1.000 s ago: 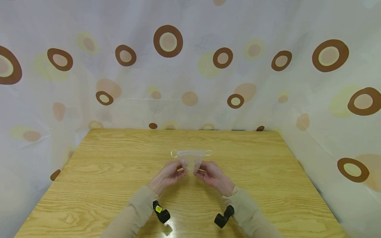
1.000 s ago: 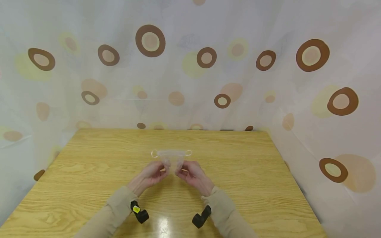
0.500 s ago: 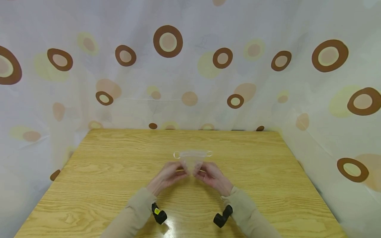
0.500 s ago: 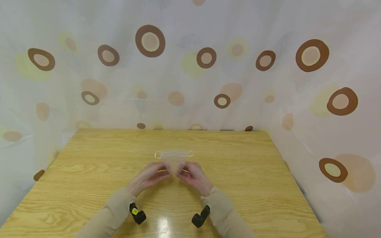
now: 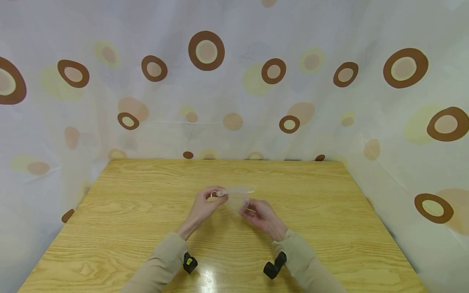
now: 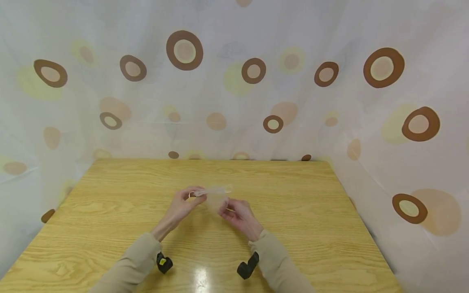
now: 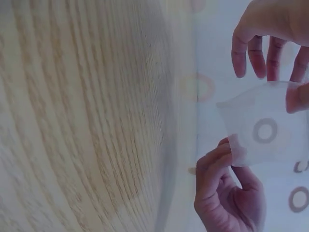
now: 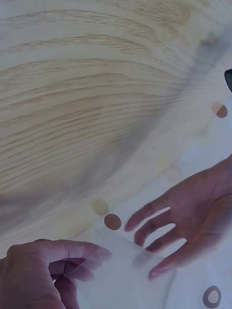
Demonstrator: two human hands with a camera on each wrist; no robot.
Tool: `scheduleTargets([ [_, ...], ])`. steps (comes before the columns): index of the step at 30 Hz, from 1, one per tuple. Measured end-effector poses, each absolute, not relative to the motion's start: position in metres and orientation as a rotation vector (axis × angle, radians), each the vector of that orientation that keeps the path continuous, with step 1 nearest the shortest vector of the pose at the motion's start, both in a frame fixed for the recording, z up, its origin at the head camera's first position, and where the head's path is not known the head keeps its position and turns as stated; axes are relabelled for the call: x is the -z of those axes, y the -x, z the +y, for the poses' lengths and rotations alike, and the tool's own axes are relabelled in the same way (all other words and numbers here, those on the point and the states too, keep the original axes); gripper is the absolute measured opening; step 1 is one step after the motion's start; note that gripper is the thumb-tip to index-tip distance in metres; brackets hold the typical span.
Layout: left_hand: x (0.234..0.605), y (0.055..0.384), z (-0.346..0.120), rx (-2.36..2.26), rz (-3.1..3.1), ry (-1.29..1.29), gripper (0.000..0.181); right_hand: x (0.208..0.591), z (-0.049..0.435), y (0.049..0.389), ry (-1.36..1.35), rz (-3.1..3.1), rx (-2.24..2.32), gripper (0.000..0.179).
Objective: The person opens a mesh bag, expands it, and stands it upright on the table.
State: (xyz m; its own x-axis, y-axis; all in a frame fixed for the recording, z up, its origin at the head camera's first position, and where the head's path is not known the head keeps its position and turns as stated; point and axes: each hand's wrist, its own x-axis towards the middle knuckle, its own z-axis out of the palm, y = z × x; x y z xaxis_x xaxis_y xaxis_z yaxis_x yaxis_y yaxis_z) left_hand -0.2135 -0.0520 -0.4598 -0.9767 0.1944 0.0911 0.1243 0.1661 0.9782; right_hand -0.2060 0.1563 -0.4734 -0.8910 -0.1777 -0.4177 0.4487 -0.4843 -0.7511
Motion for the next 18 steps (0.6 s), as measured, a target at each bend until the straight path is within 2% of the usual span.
scheduleTargets([
  [3, 0.461, 0.216, -0.055, -1.968, 2.389, -0.333, 0.015, 0.475, 0.157, 0.206, -0.363, 1.473, 2.371, 0.015],
  [8, 0.466, 0.219, -0.061, -1.913, 2.466, -0.325, 0.013, 0.476, 0.159, 0.206, -0.177, 1.876, 2.282, 0.035],
  [10, 0.468, 0.221, -0.063, -1.872, 2.500, -0.345, 0.012, 0.476, 0.159, 0.206, -0.094, 2.026, 2.226, 0.038],
  [18, 0.473, 0.224, -0.060, -1.794, 2.615, -0.452, 0.007, 0.476, 0.161, 0.210, 0.160, 2.419, 2.027, 0.023],
])
